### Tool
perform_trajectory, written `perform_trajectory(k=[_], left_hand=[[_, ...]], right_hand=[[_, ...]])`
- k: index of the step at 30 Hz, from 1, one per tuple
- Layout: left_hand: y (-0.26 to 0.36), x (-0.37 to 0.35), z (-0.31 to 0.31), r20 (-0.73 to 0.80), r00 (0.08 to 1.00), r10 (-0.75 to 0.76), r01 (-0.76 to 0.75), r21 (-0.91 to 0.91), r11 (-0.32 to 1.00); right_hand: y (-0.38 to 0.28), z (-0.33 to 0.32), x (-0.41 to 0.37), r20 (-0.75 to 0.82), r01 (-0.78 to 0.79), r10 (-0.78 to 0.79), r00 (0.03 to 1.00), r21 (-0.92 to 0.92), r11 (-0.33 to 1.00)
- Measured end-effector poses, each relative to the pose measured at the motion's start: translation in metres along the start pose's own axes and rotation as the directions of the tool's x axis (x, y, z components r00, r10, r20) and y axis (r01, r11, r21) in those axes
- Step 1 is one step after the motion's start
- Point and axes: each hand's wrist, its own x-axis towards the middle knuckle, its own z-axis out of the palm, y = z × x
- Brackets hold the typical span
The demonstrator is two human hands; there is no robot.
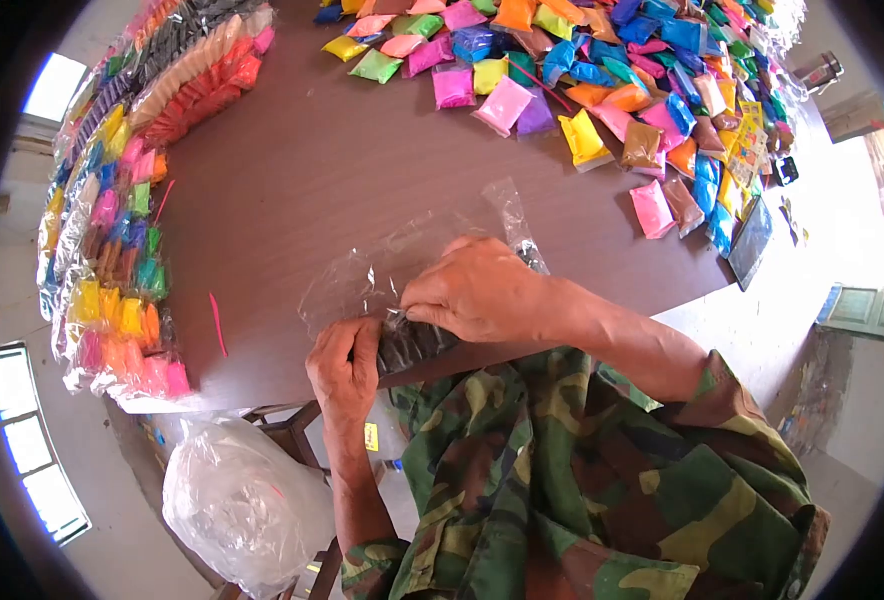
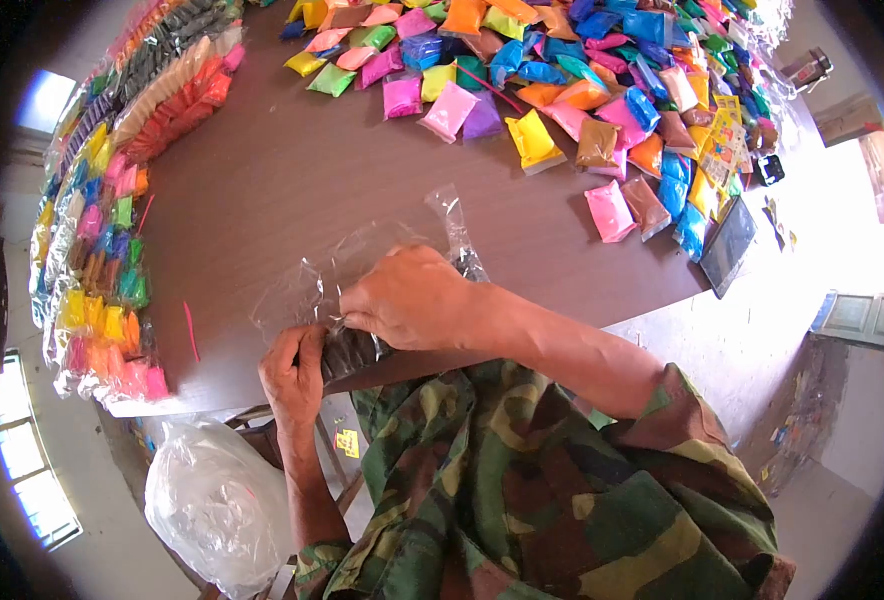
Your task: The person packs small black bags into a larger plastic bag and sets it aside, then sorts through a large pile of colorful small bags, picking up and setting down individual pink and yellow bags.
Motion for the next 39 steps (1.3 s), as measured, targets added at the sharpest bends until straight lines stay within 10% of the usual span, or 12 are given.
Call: perform_trajectory(k=[8, 11, 30, 39], left_hand=[[0.006, 0.004, -0.002, 0.009, 1.0, -0.017, 0.017, 0.022, 1.0], [0.007, 0.003, -0.001, 0.014, 0.999, -0.039, 0.039, 0.002, 0.999], [0.001, 0.001, -0.003, 0.043, 0.997, -0.062, 0.062, 0.009, 0.998], [0.002, 0.002, -0.003, 0.037, 0.999, -0.031, 0.03, 0.016, 0.999]], right_hand=[[-0.001, -0.004, 0.0, -0.02, -0.046, 0.046, 0.999, 0.013, 0.999], [0.0, -0.022, -0.012, -0.26, 0.085, -0.094, 0.961, -0.046, 0.995], [0.038, -0.052, -0.056, -0.005, -0.137, 0.141, 0.99, 0.193, 0.971], [0.034, -0.055, -0.068, -0.209, -0.069, 0.098, 0.973, 0.14, 0.988]])
